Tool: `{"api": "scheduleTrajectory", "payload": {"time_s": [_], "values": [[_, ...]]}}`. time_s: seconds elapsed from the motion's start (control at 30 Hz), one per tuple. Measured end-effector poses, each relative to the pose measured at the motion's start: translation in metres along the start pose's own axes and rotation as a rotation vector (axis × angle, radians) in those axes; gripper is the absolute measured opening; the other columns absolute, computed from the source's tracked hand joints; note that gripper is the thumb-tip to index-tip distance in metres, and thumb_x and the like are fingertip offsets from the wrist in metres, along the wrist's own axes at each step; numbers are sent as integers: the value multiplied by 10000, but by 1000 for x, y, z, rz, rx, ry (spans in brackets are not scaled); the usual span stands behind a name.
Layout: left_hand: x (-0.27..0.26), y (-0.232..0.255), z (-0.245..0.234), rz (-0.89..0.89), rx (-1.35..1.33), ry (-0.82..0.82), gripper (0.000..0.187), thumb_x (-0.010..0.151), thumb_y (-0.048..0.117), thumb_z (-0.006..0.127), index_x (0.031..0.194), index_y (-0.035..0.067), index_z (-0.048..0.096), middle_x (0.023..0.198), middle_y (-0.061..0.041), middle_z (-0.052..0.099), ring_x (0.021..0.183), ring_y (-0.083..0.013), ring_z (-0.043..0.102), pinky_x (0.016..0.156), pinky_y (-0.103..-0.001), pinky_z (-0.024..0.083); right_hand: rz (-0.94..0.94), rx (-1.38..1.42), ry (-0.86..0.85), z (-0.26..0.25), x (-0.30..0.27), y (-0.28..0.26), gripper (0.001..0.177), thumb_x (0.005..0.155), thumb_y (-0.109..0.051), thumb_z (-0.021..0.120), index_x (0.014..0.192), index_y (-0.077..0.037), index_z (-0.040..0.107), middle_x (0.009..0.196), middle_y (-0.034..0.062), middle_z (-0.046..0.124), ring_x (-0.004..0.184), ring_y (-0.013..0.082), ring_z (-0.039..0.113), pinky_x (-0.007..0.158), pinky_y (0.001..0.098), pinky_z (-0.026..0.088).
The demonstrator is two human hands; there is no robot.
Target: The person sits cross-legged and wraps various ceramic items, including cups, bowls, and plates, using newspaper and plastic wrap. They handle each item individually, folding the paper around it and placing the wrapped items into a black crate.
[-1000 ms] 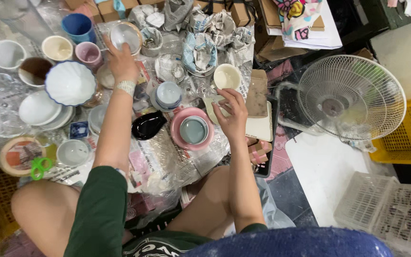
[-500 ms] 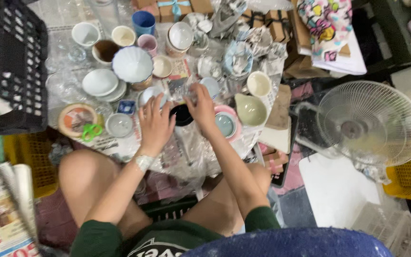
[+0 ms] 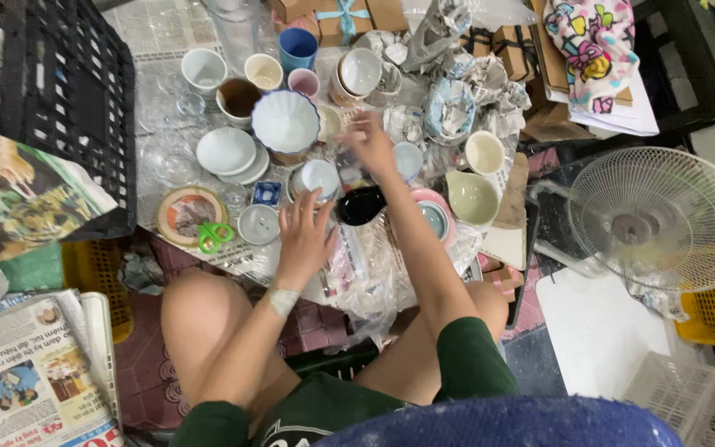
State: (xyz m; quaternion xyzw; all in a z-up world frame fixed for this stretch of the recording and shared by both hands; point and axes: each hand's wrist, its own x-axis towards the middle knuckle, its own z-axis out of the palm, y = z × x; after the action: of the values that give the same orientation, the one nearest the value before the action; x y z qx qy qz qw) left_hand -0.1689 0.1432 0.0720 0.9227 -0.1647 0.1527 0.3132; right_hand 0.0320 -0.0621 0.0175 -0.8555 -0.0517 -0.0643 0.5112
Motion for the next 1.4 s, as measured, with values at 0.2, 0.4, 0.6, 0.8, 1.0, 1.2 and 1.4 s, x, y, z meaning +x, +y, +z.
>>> {"api": "scheduleTrajectory", "payload": {"time_s": [0.2,0.4,0.6,0.8,1.0,1.2,1.4], "values": [[-4,-1,17,-10,18,-100,692,851,298,759,1439,44,497,1485,-184,413,1335,-336,453,1111,-665,266,-343,-1084,405,-17,67,51,340,758,-191,663,1092,-134,643,1116,149,743,1049,358,705,821,497,530],[1,-3,24,-51,-124,-105,637,849,245,762,1401,49,511,1416,-147,495,1283,-318,517,1069,-587,333,49,-1143,225,-6,119,91,290,866,-97,635,1153,-84,681,1093,201,714,1040,378,675,899,493,519],[11,-1,23,-50,-130,-71,638,842,239,764,1396,57,503,1320,-118,538,1212,-273,545,1065,-518,336,104,-1209,138,-18,147,114,139,933,-117,621,970,-102,754,1005,152,747,942,341,735,808,465,594],[8,1,28,-23,-87,-28,585,846,249,754,1356,59,541,1309,-102,565,1214,-260,558,1059,-530,331,-19,-997,341,-57,135,78,85,903,-109,648,958,-81,706,981,186,717,848,403,712,704,513,568],[10,5,27,-36,-165,-40,394,938,294,719,1243,70,609,1214,-76,643,1165,-268,623,985,-487,393,-326,-660,427,-113,50,-35,117,889,-85,731,950,-34,645,878,159,643,743,363,628,651,471,494],[18,38,27,-442,-980,-209,635,958,366,605,1501,140,364,1394,-83,573,1021,-246,686,896,-416,575,-485,-332,118,-130,-143,-62,160,852,40,732,975,-32,659,929,126,658,836,280,646,757,367,517],[-4,25,62,-305,-1318,-339,593,962,210,626,1513,112,430,1440,-111,561,1331,-193,538,1127,-351,441,-381,-121,-15,-91,-244,-66,192,821,14,820,979,-31,720,996,87,726,891,222,705,709,319,557]]}}
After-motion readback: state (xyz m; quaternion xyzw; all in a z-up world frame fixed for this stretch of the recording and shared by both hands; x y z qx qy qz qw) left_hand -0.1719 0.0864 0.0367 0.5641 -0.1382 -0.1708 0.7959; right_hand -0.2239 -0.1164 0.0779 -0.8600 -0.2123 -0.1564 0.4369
